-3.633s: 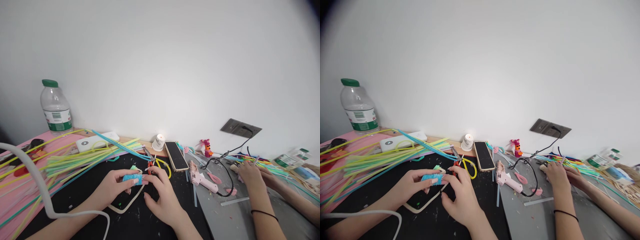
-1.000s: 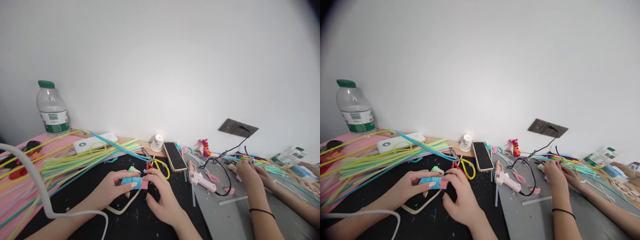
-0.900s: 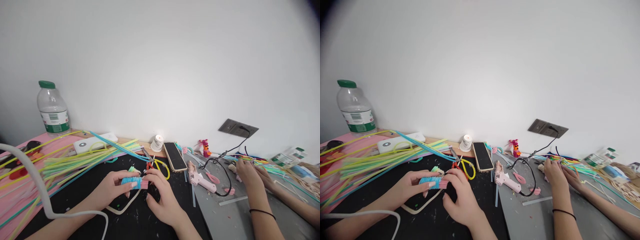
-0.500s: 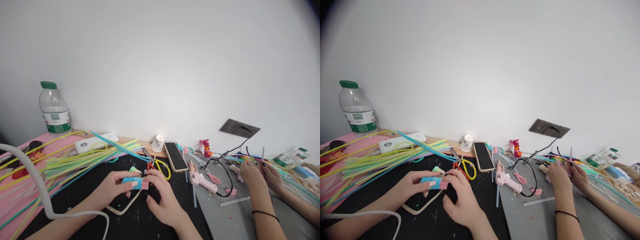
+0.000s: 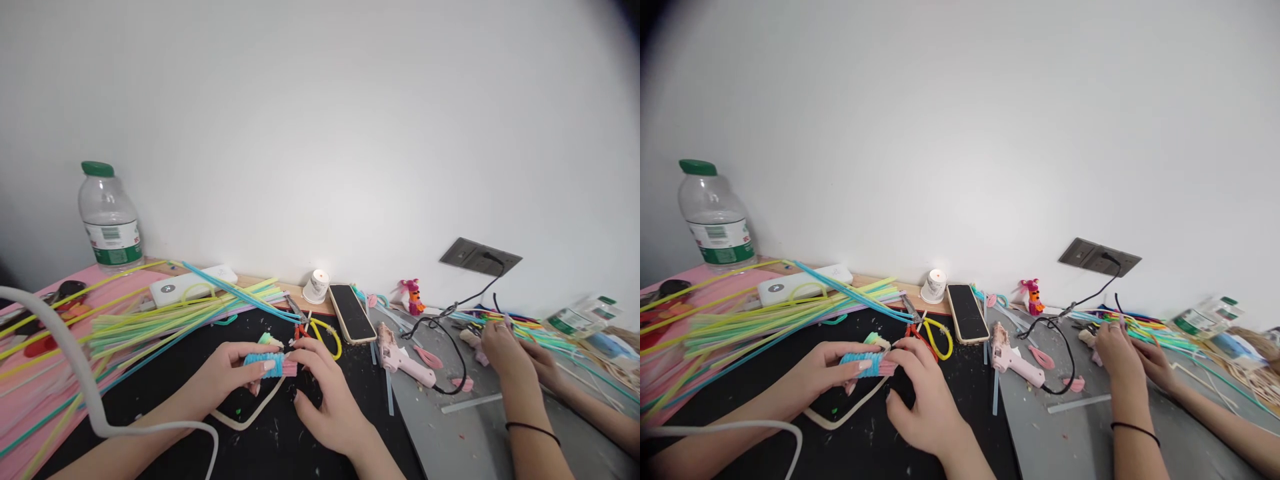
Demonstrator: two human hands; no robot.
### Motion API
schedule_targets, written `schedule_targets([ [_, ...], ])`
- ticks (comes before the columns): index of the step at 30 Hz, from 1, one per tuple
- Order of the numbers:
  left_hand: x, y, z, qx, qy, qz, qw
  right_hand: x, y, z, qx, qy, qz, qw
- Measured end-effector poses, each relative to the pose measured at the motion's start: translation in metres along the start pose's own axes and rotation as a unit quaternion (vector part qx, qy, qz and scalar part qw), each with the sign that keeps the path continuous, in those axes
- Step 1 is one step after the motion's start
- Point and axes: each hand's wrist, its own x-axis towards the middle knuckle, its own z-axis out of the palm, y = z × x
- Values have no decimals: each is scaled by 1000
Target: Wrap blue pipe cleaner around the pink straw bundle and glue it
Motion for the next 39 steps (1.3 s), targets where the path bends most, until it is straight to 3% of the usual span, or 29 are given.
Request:
schedule_targets([
  [16,0,2,0,-8,9,-2,1000,-4,3,1,1,14,14,1000],
  [39,-1,5,2,-37,15,-35,999,-1,0,0,1,-14,27,1000],
])
